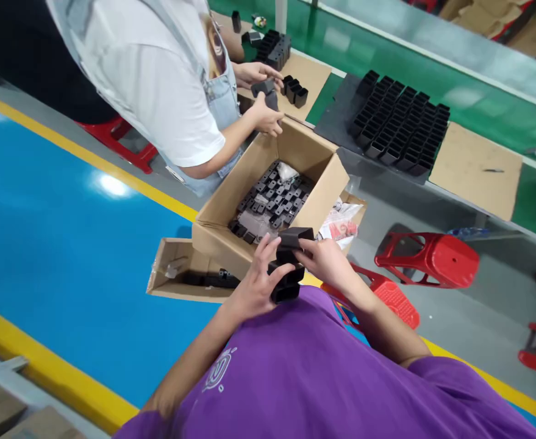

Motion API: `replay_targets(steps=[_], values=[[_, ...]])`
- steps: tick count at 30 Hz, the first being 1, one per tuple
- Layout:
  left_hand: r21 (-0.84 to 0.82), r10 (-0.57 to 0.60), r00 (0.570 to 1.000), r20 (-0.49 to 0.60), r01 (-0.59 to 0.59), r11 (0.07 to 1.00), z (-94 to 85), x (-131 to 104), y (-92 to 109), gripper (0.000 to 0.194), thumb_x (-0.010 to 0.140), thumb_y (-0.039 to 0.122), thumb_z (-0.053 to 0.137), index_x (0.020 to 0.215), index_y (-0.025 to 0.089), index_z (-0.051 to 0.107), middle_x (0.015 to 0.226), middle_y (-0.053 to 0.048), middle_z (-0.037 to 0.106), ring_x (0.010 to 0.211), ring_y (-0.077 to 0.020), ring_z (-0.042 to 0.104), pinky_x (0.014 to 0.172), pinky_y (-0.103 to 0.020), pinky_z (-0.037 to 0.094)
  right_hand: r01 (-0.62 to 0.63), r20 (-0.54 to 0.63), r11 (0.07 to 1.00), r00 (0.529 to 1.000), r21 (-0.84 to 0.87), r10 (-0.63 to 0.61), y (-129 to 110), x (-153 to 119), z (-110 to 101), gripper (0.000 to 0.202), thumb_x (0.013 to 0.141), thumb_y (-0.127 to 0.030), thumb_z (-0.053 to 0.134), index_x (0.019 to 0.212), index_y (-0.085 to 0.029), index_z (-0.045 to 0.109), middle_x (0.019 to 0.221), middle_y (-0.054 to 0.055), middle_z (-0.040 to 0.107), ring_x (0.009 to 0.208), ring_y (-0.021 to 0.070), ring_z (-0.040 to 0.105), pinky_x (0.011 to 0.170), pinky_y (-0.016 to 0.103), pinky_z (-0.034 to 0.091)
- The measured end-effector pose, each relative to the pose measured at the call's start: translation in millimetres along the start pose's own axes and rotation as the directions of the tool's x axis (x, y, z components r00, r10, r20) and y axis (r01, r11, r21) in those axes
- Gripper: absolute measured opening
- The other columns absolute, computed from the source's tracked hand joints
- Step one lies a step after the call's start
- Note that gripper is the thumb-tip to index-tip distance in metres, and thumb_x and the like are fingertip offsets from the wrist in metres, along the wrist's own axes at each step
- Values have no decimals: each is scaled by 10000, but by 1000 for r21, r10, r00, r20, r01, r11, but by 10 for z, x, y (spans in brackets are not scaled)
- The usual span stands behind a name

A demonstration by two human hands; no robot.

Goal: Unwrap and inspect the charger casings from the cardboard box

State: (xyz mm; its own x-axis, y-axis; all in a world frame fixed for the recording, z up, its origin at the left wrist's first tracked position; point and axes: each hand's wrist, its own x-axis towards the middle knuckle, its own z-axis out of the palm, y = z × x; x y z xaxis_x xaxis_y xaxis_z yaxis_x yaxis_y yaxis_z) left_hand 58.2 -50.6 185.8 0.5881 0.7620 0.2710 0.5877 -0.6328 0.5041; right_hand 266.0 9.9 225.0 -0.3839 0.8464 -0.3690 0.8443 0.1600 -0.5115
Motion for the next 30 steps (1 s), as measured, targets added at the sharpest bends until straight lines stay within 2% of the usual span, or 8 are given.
replay_targets(steps=[3,7,12,16,20,24,26,30], values=[[-83,57,997,43,-53,995,3,29,-11,521,873,229,708,1330,190,461,1644,-230,92,1569,-418,178,1178,-578,431,49,-43,992,998,114,-44,28,-125,-2,227,977,-222,511,959,-170,731,697,38,709,574,123,603,567,213,332],[-176,43,996,72,-30,984,59,44,23,587,860,260,720,1367,216,426,1623,-243,148,1508,-383,343,1107,-513,515,49,-42,982,998,183,-42,72,-199,-9,233,989,-226,493,913,-166,705,666,22,682,545,106,580,549,204,321],[-205,-20,990,139,49,978,117,5,101,602,838,249,734,1365,242,444,1624,-242,195,1533,-407,293,1125,-576,467,103,72,995,992,-9,-102,170,-237,-43,257,1036,-307,476,1047,-176,697,760,59,727,639,150,638,577,234,308],[-330,-76,971,225,149,932,142,-48,178,628,782,305,797,1326,233,491,1593,-227,299,1515,-383,344,1173,-556,420,118,121,988,987,-103,-105,278,-321,-62,345,1073,-389,420,1064,-217,719,765,55,724,655,162,645,578,262,269],[-468,-123,940,318,269,842,143,-56,226,655,741,306,821,1304,229,495,1538,-203,399,1479,-343,412,1198,-515,394,10,-56,981,998,-194,-21,426,-362,40,496,1062,-471,423,794,-188,729,760,73,682,644,150,600,566,292,234],[-518,-111,897,428,344,783,145,-15,197,665,692,309,846,1263,224,515,1510,-195,446,1504,-351,370,1213,-528,358,224,-233,969,942,-101,-242,554,-315,248,520,1072,-449,396,795,-159,727,926,121,668,821,188,608,714,291,397],[-533,-89,876,474,366,763,157,14,168,671,671,307,855,1251,221,528,1458,-180,498,1508,-348,360,1215,-515,353,301,-178,954,939,4,-295,581,-306,343,503,1085,-416,365,853,-146,720,938,120,671,831,182,610,767,291,434],[-568,-46,813,580,444,693,202,63,135,693,642,308,862,1250,228,539,1363,-129,556,1425,-333,457,1176,-473,402,224,38,962,972,159,-232,611,-393,446,337,1063,-306,436,906,-144,687,860,79,686,746,150,598,709,254,410]])
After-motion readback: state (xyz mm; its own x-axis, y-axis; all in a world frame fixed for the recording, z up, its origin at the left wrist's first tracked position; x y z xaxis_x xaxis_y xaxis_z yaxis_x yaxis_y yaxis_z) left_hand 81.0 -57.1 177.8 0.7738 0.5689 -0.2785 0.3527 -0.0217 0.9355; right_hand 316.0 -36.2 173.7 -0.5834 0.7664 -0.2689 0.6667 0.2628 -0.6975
